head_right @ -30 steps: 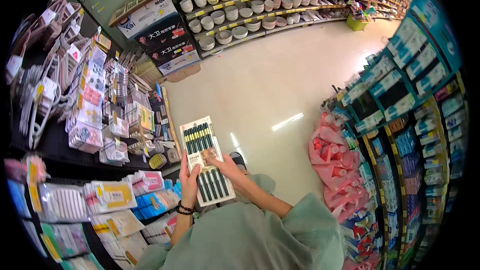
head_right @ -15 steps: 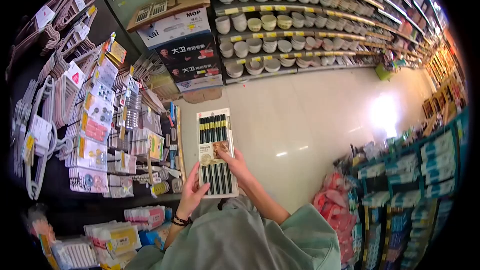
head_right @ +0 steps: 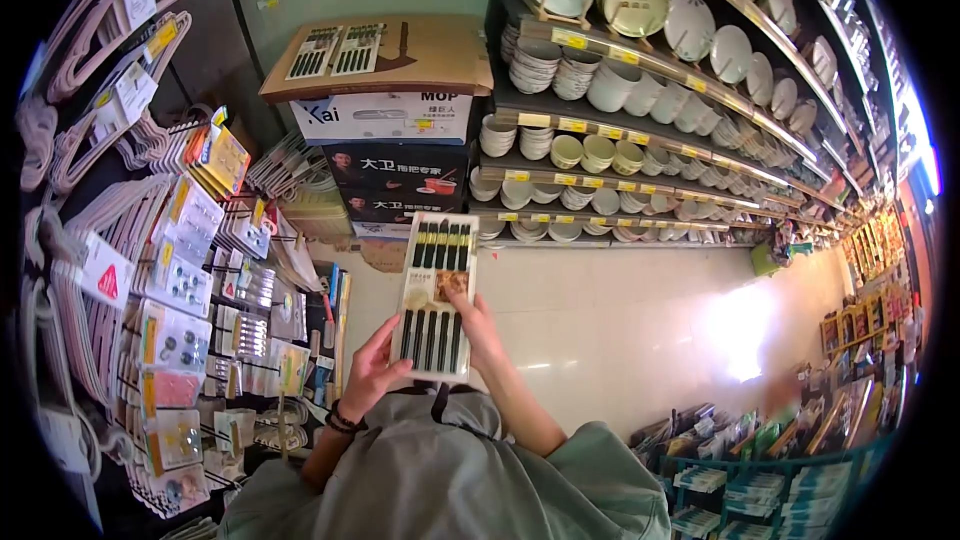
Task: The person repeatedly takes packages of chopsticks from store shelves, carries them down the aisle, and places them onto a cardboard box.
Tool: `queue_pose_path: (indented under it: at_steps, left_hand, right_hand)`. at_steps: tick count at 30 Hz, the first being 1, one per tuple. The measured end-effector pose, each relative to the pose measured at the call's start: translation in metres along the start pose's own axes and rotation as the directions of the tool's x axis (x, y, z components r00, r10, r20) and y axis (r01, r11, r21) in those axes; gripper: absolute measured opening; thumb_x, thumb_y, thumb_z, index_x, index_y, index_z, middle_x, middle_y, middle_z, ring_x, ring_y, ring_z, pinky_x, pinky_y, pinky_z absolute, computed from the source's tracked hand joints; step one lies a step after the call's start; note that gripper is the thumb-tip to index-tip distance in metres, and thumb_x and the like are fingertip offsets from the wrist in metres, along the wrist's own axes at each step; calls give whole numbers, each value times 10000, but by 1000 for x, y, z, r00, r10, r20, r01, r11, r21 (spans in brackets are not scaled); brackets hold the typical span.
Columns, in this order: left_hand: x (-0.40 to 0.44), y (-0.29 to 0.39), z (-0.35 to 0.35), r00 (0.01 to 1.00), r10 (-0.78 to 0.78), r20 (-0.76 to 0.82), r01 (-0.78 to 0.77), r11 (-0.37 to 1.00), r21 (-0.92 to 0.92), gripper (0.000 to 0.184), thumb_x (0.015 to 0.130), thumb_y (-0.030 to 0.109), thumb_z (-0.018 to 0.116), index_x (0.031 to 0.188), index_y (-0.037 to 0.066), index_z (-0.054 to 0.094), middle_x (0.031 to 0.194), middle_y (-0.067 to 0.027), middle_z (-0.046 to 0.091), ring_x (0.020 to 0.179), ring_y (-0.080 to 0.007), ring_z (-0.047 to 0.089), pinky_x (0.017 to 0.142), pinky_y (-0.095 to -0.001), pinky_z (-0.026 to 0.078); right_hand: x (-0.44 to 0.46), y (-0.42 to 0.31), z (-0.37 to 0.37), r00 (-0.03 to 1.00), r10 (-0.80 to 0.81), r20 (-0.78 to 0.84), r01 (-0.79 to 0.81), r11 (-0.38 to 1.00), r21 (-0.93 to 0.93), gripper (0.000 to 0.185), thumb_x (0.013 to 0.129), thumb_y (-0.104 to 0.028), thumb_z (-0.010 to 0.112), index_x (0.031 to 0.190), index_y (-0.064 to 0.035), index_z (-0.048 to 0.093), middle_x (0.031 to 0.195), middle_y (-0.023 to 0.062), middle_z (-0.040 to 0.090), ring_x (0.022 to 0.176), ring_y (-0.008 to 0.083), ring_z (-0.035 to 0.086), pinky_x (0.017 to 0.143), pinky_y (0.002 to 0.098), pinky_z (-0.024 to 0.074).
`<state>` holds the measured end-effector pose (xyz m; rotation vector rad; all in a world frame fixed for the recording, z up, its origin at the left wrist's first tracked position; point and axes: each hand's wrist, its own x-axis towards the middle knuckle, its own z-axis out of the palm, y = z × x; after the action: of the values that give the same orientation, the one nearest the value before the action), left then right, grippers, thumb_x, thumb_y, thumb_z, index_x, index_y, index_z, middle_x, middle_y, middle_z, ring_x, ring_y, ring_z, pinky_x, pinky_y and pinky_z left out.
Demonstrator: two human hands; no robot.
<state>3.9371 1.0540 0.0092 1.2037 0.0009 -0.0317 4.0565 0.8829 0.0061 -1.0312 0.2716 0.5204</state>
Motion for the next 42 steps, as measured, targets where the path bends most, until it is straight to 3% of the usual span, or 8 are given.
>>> queue_pose_path:
  at_steps: [7,15,22,28,31,34,39,42]
  left_hand:
    - [135,20,-37,997,5,-78,-5,1000,1,708,891,-48,633,1505,-32,282,1331,-133,554,1142,-161,567,962,-290,481]
    - [316,56,-74,986,128,-106,-121,990,75,691,911,-6,652,1501,-36,293,1397,-138,510,1231,-150,511,1014,-286,439]
    - [462,109,-111,897,440,34,-336,631,699,727,890,98,716,1489,-36,328,1453,-179,468,1292,-227,492,1072,-349,390]
    - [543,106,-157,899,436,-39,-184,458,870,679,850,186,762,1423,13,442,1187,-151,562,986,-271,586,814,-389,465]
    - [563,106,-168,882,471,11,-105,173,979,599,811,274,784,1302,26,545,940,-124,551,800,-325,577,669,-402,478]
    - [565,125,-164,878,451,159,-133,-89,987,536,807,269,782,1251,44,586,914,-106,553,825,-287,596,659,-387,490]
    - [568,162,-184,784,609,122,-227,97,969,199,833,152,713,1001,49,683,710,-39,623,724,-253,597,675,-382,492]
    - [577,170,-249,849,527,-14,-15,52,999,312,873,203,685,1127,26,645,991,-137,642,977,-306,600,806,-430,502]
  right_hand:
    - [116,-52,39,968,-229,105,243,958,-152,583,943,-70,621,1439,9,324,1314,131,544,1190,178,533,1020,310,424]
    - [293,-144,80,876,-405,261,466,849,-248,568,910,-32,633,1420,57,397,1220,119,631,1102,158,593,955,276,460]
    - [420,-250,152,921,-249,299,345,879,-330,520,907,-76,637,1365,74,442,1163,157,641,1052,192,609,912,305,492]
    - [515,-256,168,752,-502,428,650,450,-613,603,887,-189,649,1412,2,423,1364,297,493,1327,387,447,1101,408,356]
    - [520,-265,173,555,-504,662,696,-153,-701,614,912,-263,629,1448,-59,411,1479,315,349,1411,473,285,1140,478,298]
    - [526,-264,177,646,-241,724,655,-312,-689,614,924,-334,620,1453,-91,424,1512,311,291,1420,507,226,1141,528,284]
    - [537,-258,197,605,-256,754,570,-521,-635,590,940,-381,592,1414,-53,469,1488,315,339,1412,491,271,1148,513,284]
    - [558,-258,211,590,-261,764,586,-512,-628,587,944,-386,586,1406,-40,477,1486,319,342,1415,484,273,1154,508,276]
